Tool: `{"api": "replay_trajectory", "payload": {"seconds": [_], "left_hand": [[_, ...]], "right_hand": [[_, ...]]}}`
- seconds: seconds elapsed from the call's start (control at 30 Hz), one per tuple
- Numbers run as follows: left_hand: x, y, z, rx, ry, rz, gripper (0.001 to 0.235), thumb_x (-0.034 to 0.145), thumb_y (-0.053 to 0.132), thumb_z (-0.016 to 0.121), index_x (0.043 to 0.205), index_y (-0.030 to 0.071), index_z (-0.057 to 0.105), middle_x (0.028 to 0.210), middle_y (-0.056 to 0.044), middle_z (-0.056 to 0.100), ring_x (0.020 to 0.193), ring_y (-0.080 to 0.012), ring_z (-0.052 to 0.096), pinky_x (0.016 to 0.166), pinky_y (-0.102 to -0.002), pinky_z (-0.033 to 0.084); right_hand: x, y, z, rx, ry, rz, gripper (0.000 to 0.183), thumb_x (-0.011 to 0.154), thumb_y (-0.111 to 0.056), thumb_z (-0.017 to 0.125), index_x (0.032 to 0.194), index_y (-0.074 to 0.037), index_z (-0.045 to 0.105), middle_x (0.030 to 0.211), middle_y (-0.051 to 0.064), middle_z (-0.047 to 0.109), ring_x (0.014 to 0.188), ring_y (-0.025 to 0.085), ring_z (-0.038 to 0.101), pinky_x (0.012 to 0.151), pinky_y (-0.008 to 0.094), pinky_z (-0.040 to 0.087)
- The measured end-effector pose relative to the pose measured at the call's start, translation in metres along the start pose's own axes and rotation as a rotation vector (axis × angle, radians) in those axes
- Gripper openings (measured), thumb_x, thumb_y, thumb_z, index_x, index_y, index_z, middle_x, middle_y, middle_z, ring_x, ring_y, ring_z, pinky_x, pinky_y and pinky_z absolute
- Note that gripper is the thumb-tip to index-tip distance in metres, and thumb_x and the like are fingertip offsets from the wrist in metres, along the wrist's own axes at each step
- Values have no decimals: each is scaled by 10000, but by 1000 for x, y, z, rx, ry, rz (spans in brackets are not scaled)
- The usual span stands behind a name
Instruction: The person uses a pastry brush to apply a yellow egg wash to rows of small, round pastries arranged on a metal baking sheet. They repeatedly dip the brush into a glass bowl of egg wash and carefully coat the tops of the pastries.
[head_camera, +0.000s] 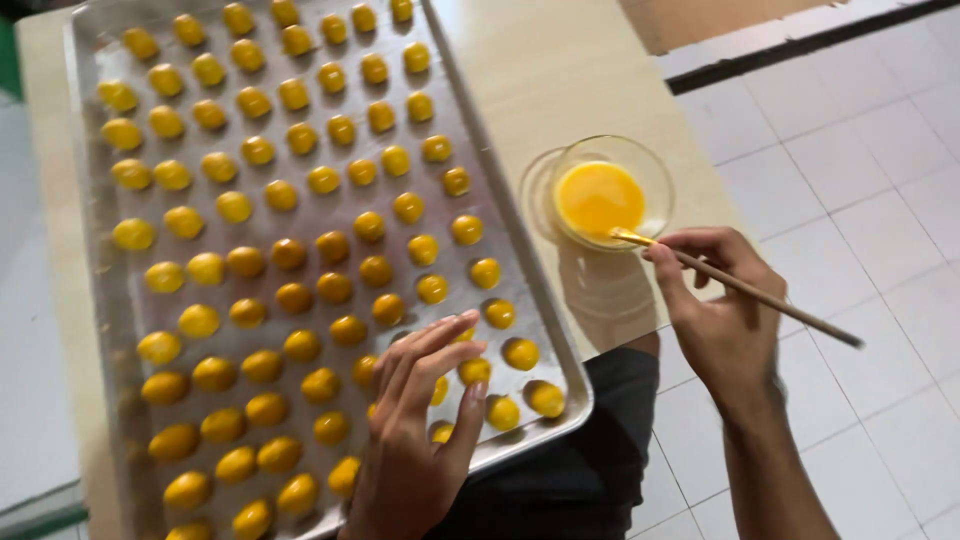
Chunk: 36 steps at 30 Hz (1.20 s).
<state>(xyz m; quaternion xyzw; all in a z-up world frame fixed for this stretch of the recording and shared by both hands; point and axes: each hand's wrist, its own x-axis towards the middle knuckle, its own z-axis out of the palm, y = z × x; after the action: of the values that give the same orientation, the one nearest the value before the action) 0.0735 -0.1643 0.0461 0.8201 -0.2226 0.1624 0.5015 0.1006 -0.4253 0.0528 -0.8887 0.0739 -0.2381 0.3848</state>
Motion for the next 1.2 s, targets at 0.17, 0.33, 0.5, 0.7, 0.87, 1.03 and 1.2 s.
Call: {"api": "replay_trajectory", "payload": {"seconds": [0.17,0.33,0.5,0.7,0.87,1.03,1.2], "left_hand": [[21,5,33,-60,-129,-4,218,960,75,597,1174,70,639,1378,-114,651,1303,-273,605,1141,-424,402],[31,4,54,-67,-195,-16,221,967,108,614,1187,103,623,1404,-95,627,1306,-258,594,1117,-433,371],[35,7,58,-84,-203,-58,222,976,114,595,1192,91,638,1401,-116,612,1295,-281,576,1114,-434,378],[28,4,56,-60,-173,-48,220,960,109,616,1179,109,642,1404,-101,613,1294,-272,593,1071,-416,373],[23,4,51,-61,-148,-70,234,953,105,613,1184,118,651,1399,-111,608,1294,-284,584,1079,-422,367],[19,4,48,-65,-124,-66,230,955,105,605,1180,111,648,1400,-124,606,1290,-285,585,1097,-427,384],[14,1,43,-43,-111,-70,216,976,146,598,1184,120,653,1399,-103,605,1273,-294,570,1080,-425,386]], "right_hand": [[14,18,-4,0,-34,27,51,963,-99,767,1003,-92,736,980,30,735,897,129,636,700,275,445],[29,30,0,-68,-75,-2,50,945,-145,768,941,-100,749,924,4,747,953,154,596,745,299,493],[39,46,9,-158,-163,-192,64,943,-140,773,937,-84,742,902,7,720,927,205,578,819,330,472],[42,34,3,-112,-107,-253,70,963,-101,783,972,-55,732,956,43,743,912,211,623,868,339,482],[39,14,-7,-9,-91,-216,89,957,0,781,1036,-30,752,1006,68,734,970,194,634,894,306,527],[34,23,1,2,-163,-103,207,929,12,760,1104,-95,785,1016,14,732,974,138,613,694,247,474],[32,27,0,-31,-216,-144,243,921,34,730,1127,-85,781,1067,58,694,1010,163,650,708,258,524]]}}
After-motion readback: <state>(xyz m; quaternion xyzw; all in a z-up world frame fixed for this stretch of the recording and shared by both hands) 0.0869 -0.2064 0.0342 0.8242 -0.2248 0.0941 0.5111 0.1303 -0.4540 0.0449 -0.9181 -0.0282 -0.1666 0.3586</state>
